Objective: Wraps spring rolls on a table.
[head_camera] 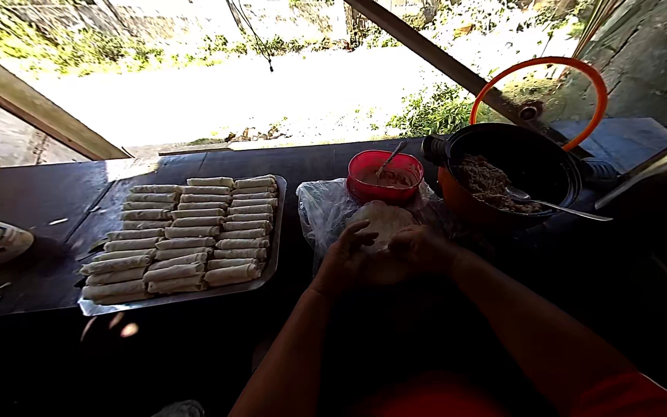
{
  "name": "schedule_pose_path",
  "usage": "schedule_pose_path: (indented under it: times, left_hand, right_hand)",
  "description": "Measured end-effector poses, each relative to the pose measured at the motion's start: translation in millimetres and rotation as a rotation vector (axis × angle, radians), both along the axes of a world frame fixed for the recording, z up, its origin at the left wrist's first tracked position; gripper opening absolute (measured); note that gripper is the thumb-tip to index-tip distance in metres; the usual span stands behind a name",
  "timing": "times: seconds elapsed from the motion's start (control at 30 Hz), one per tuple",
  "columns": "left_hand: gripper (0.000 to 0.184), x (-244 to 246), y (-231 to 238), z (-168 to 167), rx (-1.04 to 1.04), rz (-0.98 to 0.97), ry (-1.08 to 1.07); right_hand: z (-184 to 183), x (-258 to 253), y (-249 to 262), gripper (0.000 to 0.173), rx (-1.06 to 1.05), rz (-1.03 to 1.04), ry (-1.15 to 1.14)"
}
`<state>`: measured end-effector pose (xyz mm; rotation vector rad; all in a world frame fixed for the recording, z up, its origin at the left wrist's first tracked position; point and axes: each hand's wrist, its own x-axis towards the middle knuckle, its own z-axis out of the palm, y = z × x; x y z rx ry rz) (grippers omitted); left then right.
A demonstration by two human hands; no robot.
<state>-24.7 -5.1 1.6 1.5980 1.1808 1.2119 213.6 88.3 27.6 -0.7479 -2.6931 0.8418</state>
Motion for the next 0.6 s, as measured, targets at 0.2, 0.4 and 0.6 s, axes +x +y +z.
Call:
schedule_pose_path:
  times: [0.2,0.4,0.6]
  left_hand:
    - [0.042,7.1,-8.0,3.7,0.267,0.16,0.2]
    - [0.04,33.6,-4.1,2.2,0.231,0.174,0.607]
    - [0.033,30.8,0.5,-6.2,0.228,0.16,0.637]
  right_hand:
    - [7.6,-3.6,3.0,0.023,-0.077,0.0,-0.096]
    - [13.1,-8.5,8.2,0.022,-0.157,-0.005,-0.111]
    - [10.0,-3.2,9.9,0.022,-0.154,-0.004,-0.09]
